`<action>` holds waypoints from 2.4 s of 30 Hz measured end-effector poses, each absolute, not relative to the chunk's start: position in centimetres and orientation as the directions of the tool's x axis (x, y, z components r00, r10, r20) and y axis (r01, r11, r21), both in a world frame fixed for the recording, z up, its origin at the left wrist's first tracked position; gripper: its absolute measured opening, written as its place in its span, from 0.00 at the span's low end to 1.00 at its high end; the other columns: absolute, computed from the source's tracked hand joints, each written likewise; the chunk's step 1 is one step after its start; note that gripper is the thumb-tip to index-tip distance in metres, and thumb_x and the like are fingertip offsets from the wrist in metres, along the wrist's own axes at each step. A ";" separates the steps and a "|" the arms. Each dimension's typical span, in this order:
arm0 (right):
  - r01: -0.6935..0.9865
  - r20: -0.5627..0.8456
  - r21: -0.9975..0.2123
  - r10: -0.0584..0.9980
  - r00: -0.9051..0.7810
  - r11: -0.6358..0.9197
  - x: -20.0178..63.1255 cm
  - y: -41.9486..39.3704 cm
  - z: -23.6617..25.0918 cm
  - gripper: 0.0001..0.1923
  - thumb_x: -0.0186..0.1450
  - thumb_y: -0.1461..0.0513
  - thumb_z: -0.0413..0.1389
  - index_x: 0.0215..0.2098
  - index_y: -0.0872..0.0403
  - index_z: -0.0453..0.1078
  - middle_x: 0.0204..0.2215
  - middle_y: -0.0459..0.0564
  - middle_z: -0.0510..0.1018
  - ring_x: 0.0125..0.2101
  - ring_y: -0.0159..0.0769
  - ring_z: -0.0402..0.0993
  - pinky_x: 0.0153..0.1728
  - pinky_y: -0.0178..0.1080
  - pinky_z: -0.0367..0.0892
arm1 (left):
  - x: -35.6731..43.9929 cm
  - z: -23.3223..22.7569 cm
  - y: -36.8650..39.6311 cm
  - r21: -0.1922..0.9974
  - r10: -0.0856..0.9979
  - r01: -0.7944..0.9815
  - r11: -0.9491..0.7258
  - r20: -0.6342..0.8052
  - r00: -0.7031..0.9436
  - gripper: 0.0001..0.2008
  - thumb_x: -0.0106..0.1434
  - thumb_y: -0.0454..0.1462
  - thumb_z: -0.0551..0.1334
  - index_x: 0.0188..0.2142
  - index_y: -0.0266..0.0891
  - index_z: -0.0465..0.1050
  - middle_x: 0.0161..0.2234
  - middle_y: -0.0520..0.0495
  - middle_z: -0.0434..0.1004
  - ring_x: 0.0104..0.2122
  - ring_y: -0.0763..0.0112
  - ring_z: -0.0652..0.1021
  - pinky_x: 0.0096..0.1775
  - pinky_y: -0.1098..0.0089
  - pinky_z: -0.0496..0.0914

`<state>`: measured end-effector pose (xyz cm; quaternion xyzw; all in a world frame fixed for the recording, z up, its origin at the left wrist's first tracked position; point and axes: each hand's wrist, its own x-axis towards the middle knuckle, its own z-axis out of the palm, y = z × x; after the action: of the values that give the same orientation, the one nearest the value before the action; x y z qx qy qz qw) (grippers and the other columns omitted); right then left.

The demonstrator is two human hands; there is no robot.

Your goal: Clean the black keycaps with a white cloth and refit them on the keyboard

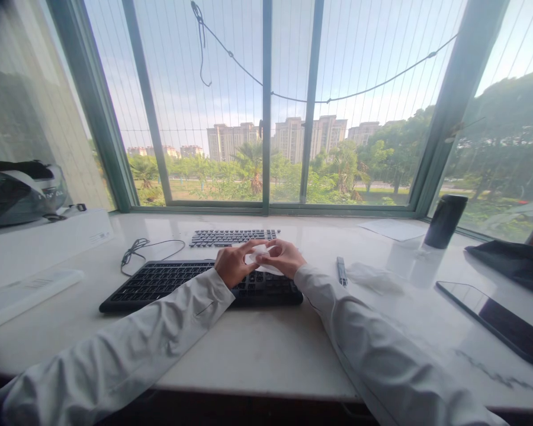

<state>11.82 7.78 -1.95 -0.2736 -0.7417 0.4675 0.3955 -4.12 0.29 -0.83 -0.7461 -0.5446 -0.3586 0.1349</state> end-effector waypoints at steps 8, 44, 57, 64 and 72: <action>-0.007 0.306 -0.931 0.767 -0.564 0.366 11.8 7.6 -1.7 0.21 0.48 0.52 0.64 0.33 0.56 0.67 0.26 0.46 0.76 0.27 0.31 0.71 0.31 0.35 0.64 | -4.4 -0.8 0.4 0.180 0.710 0.901 -0.394 0.683 0.174 0.19 0.58 0.46 0.59 0.50 0.55 0.66 0.37 0.59 0.79 0.29 0.77 0.77 0.32 0.78 0.66; -0.344 0.307 -0.935 0.680 -0.666 0.085 11.3 5.7 -0.5 0.17 0.51 0.56 0.63 0.37 0.55 0.74 0.36 0.50 0.78 0.38 0.36 0.73 0.43 0.38 0.63 | -4.0 -0.6 -0.2 0.211 0.569 0.843 -0.495 0.812 0.131 0.19 0.59 0.43 0.59 0.51 0.48 0.65 0.35 0.57 0.79 0.19 0.80 0.72 0.27 0.78 0.66; -0.343 0.317 -0.931 0.737 -0.597 0.123 11.4 6.2 -0.6 0.20 0.50 0.53 0.64 0.38 0.54 0.75 0.35 0.49 0.78 0.39 0.36 0.72 0.44 0.38 0.61 | -3.9 -0.4 -0.2 0.288 0.599 0.828 -0.481 0.797 0.071 0.18 0.59 0.46 0.59 0.49 0.49 0.67 0.36 0.57 0.80 0.18 0.80 0.72 0.30 0.77 0.67; -0.276 0.287 -0.949 0.779 -0.557 0.152 11.6 6.3 -0.6 0.21 0.48 0.53 0.65 0.37 0.54 0.75 0.35 0.48 0.79 0.38 0.37 0.72 0.43 0.38 0.63 | -3.8 -0.2 -0.3 0.339 0.633 0.793 -0.506 0.771 0.073 0.20 0.59 0.46 0.59 0.51 0.47 0.65 0.40 0.55 0.79 0.18 0.80 0.71 0.30 0.77 0.68; -0.297 0.210 -0.952 0.873 -0.440 0.080 11.1 6.1 -0.6 0.22 0.41 0.57 0.69 0.33 0.56 0.75 0.30 0.50 0.79 0.31 0.36 0.74 0.36 0.38 0.66 | -4.1 -1.0 0.4 0.314 0.658 0.877 -0.364 0.753 0.003 0.17 0.55 0.45 0.63 0.45 0.51 0.70 0.34 0.59 0.80 0.25 0.75 0.77 0.32 0.75 0.69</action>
<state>11.09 6.12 -0.64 -0.2532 -0.5692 0.6294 0.4646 -4.08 0.43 -1.01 -0.6972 -0.5503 -0.4424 0.1237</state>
